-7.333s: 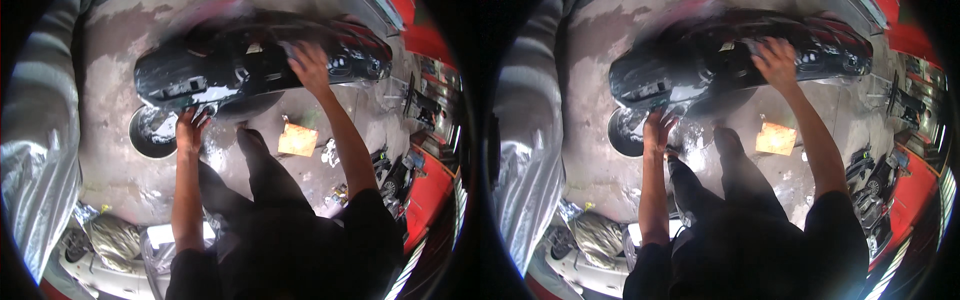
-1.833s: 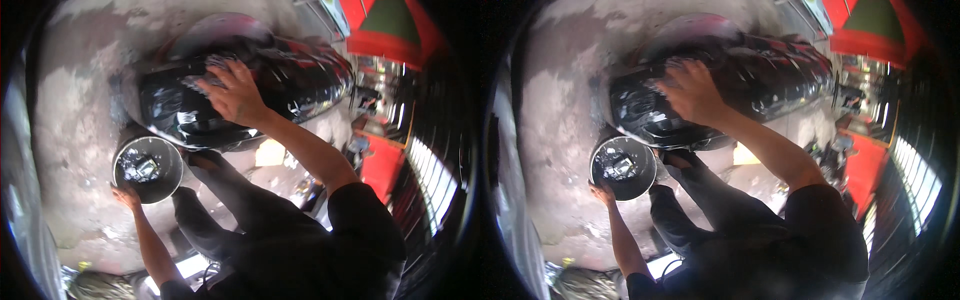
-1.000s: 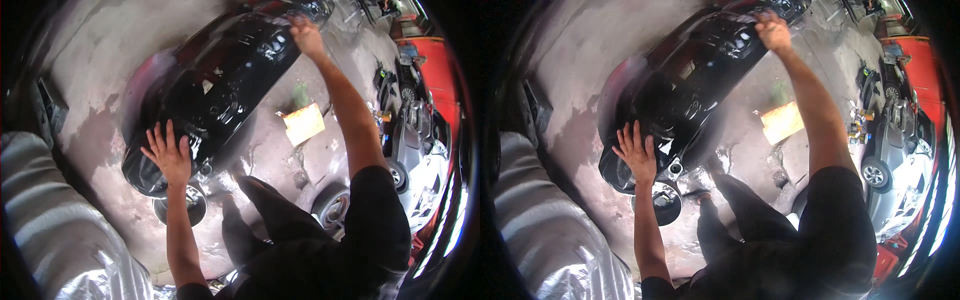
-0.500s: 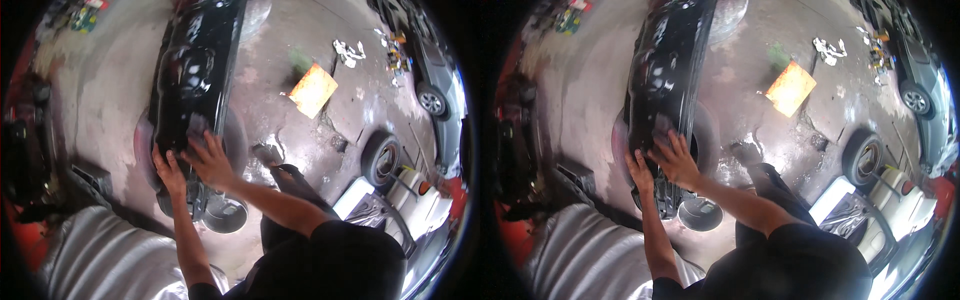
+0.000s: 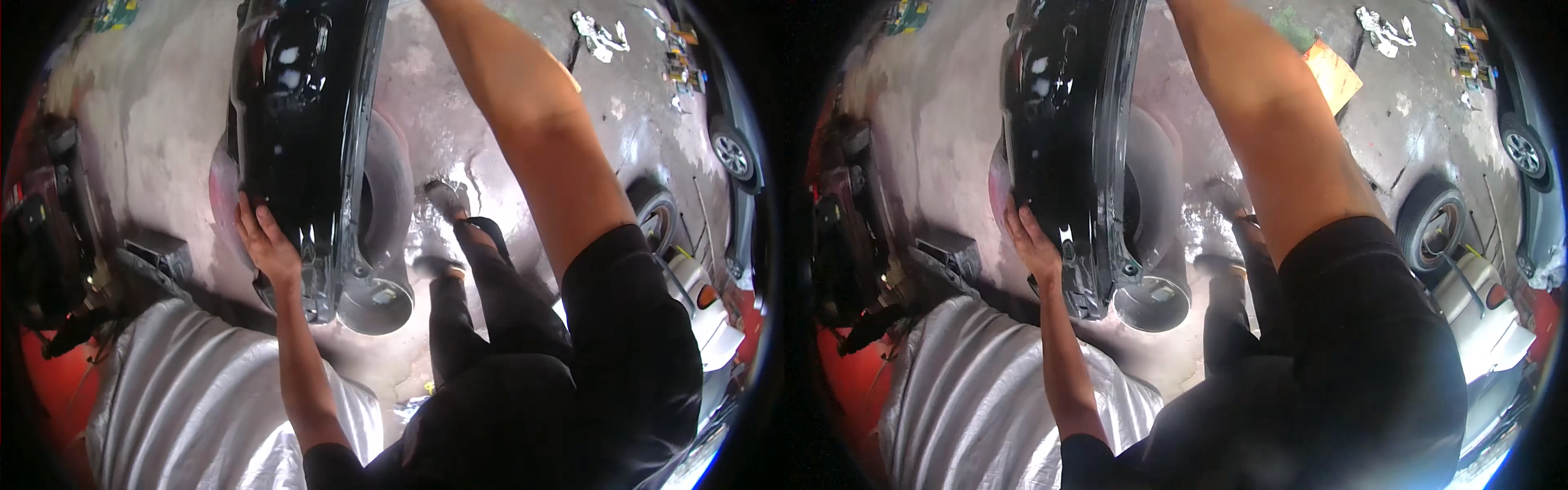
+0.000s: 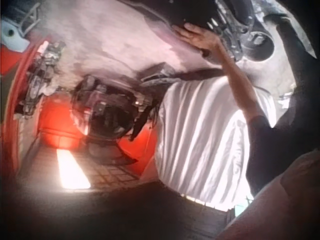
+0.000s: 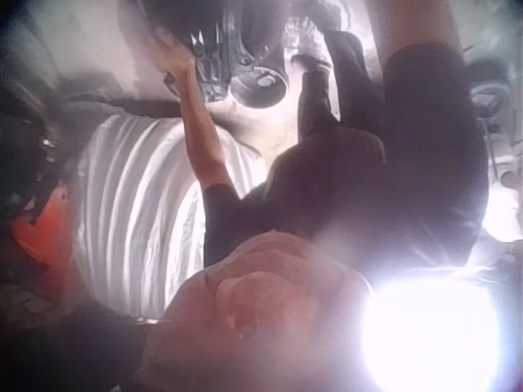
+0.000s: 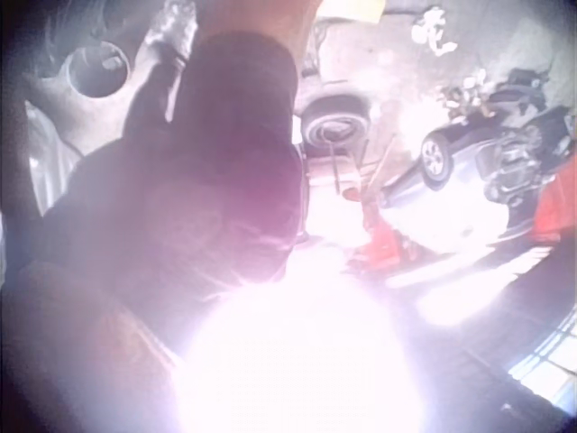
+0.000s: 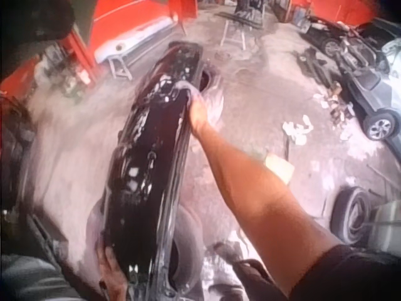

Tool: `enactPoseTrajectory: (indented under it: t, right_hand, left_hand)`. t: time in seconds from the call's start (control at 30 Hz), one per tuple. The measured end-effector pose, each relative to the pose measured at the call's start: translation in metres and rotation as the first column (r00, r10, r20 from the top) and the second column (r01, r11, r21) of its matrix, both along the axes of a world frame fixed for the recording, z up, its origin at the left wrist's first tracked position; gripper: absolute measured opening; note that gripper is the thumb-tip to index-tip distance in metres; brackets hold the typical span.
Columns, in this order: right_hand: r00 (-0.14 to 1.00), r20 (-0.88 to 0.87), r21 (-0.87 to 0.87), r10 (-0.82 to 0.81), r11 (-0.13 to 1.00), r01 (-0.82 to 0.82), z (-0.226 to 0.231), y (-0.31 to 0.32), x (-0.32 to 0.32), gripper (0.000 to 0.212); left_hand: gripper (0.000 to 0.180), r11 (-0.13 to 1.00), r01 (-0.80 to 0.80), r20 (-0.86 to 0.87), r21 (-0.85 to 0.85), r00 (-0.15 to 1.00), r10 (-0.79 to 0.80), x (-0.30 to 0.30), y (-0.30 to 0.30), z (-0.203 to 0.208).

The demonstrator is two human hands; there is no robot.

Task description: The person scrubs a black car bumper with a yellow sponge, repeatedly dipping it into a bucket of soapy water. They wipe the surface thoroughly, moving around the bumper to cover different areas, and occasionally rinse the sponge in the bucket.

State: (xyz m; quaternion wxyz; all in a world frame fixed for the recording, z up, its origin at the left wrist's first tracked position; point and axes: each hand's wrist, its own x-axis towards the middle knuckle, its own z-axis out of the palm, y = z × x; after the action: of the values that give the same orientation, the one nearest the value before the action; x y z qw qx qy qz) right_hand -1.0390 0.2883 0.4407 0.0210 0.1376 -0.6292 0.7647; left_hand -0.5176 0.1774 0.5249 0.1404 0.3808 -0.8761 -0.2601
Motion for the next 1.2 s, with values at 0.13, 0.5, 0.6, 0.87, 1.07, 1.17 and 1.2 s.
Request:
enactPoseTrajectory:
  t: [0.13, 0.5, 0.6, 0.87, 1.07, 1.17, 1.2]
  right_hand:
    - [0.984, -0.008, 0.35, -0.177, 0.922, 0.168, -0.088, -0.011, 0.168, 0.062]
    - [0.901, 0.341, 0.444, 0.267, 0.8, -0.405, -0.023, 0.071, 0.674, 0.096]
    - [0.855, 0.425, 0.354, 0.298, 0.814, -0.46, -0.001, 0.08, 0.621, 0.098]
    - [0.969, -0.203, 0.347, -0.142, 0.915, 0.206, -0.031, 0.027, 0.4, 0.054]
    - [0.954, -0.075, 0.689, 0.291, 0.706, -0.161, -0.048, 0.073, 0.629, 0.069]
    - [0.799, -0.168, 0.872, 0.577, 0.466, -0.153, -0.085, 0.109, 0.714, 0.052]
    - [0.721, -0.205, 0.896, 0.662, 0.423, -0.133, -0.09, 0.116, 0.726, 0.047]
  left_hand:
    - [0.061, 0.999, 0.022, 0.038, -0.031, 0.999, -0.02, 0.001, 0.0, 0.0]
    - [0.068, 0.998, 0.055, -0.004, -0.033, 0.998, -0.055, 0.005, 0.0, -0.006]
    - [0.067, 0.997, 0.055, -0.022, -0.046, 0.998, -0.056, 0.007, -0.006, -0.012]
    - [0.072, 0.998, 0.02, 0.064, -0.059, 0.998, -0.016, 0.0, -0.001, -0.01]
    - [0.074, 0.995, 0.035, 0.044, -0.089, 0.999, -0.031, 0.007, -0.011, -0.017]
    - [0.072, 0.995, 0.021, 0.107, -0.092, 0.994, -0.011, 0.006, -0.002, -0.007]
    - [0.072, 0.993, 0.015, 0.107, -0.119, 0.994, -0.002, 0.007, -0.006, -0.004]
